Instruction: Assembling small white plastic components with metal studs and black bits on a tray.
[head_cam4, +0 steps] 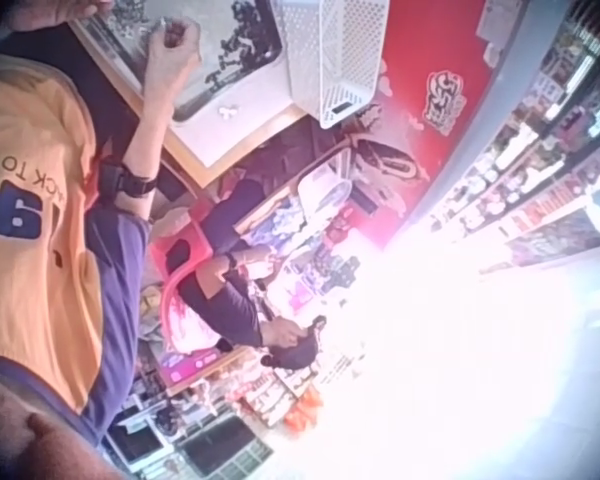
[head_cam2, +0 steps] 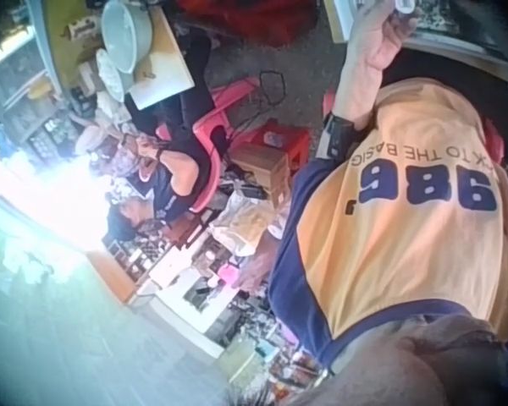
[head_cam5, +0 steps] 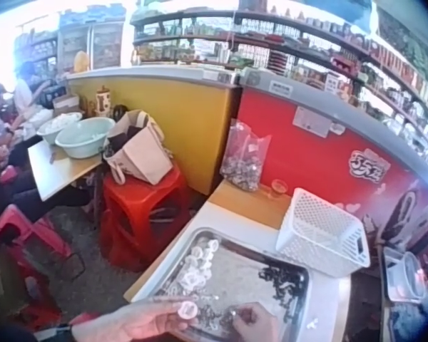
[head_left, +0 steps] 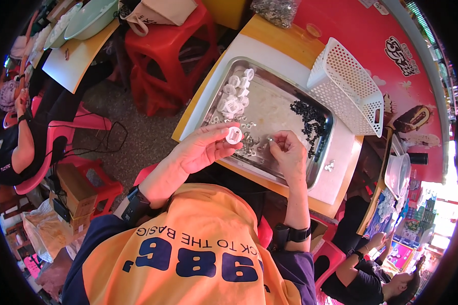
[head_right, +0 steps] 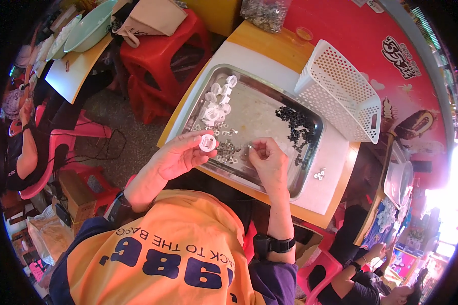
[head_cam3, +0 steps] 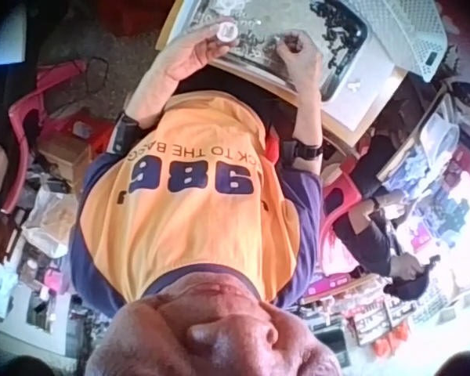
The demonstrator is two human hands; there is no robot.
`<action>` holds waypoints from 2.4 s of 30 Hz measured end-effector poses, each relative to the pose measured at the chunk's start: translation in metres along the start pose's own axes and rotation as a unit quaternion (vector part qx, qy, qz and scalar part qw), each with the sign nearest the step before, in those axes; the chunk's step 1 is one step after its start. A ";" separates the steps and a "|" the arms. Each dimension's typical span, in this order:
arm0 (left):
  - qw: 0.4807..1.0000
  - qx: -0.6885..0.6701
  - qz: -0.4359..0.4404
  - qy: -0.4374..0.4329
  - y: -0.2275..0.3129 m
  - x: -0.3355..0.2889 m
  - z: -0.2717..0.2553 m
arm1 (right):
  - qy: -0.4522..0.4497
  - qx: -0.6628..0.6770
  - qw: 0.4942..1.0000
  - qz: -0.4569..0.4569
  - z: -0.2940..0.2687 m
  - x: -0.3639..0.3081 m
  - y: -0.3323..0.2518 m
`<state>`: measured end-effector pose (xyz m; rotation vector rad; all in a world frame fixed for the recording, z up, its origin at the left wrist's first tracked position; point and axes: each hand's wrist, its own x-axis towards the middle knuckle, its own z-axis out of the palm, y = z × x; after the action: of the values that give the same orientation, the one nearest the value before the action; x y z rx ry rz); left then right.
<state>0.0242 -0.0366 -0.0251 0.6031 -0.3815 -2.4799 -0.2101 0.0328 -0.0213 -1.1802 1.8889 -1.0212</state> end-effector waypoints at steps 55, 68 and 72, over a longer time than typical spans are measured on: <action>1.000 -0.004 -0.012 -0.003 -0.001 -0.002 0.003 | -0.126 0.181 0.973 0.063 -0.007 0.005 0.008; 1.000 0.018 -0.007 0.007 0.005 -0.004 0.023 | -0.128 0.400 0.898 0.129 -0.015 -0.009 -0.024; 0.999 0.036 -0.001 -0.002 0.009 -0.008 0.042 | -0.093 0.315 0.943 0.048 -0.014 -0.022 -0.054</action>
<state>0.0133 -0.0337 0.0174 0.6275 -0.4746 -2.4776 -0.1927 0.0417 0.0354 -0.7619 1.3049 -1.2797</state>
